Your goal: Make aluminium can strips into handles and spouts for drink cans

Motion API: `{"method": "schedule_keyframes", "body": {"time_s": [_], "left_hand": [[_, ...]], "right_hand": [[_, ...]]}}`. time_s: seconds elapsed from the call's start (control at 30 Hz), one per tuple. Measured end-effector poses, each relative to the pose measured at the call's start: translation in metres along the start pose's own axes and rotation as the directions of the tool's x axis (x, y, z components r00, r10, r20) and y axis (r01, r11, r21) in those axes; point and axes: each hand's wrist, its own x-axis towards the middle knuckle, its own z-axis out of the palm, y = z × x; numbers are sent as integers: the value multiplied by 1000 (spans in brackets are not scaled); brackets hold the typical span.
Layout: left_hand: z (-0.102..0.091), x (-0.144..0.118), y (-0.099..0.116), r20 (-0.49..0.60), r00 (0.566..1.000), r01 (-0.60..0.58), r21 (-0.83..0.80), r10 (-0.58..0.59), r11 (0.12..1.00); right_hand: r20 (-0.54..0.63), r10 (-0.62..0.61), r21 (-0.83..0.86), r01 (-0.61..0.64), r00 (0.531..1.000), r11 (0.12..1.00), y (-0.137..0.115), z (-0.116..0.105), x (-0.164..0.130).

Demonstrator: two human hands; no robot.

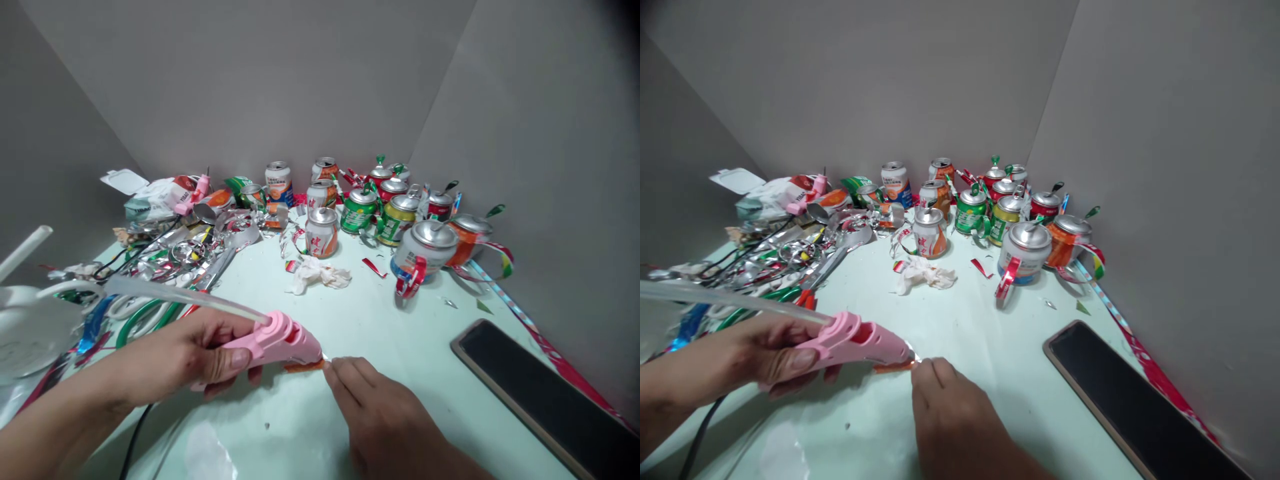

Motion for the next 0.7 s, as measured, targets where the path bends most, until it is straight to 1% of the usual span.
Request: {"method": "schedule_keyframes", "body": {"time_s": [0.4,0.5,0.7], "left_hand": [[-1,2,-6,15,997,-71,-23,71,997],[-2,0,-7,33,996,-76,-34,77,997],[-3,0,-7,27,997,-68,-29,69,997]], "right_hand": [[-15,4,-2,-4,1000,1000,0,-1,2],[-24,5,-9,-5,1000,1000,0,-1,2],[-14,18,2,-18,1000,1000,-1,-1,3]]}}
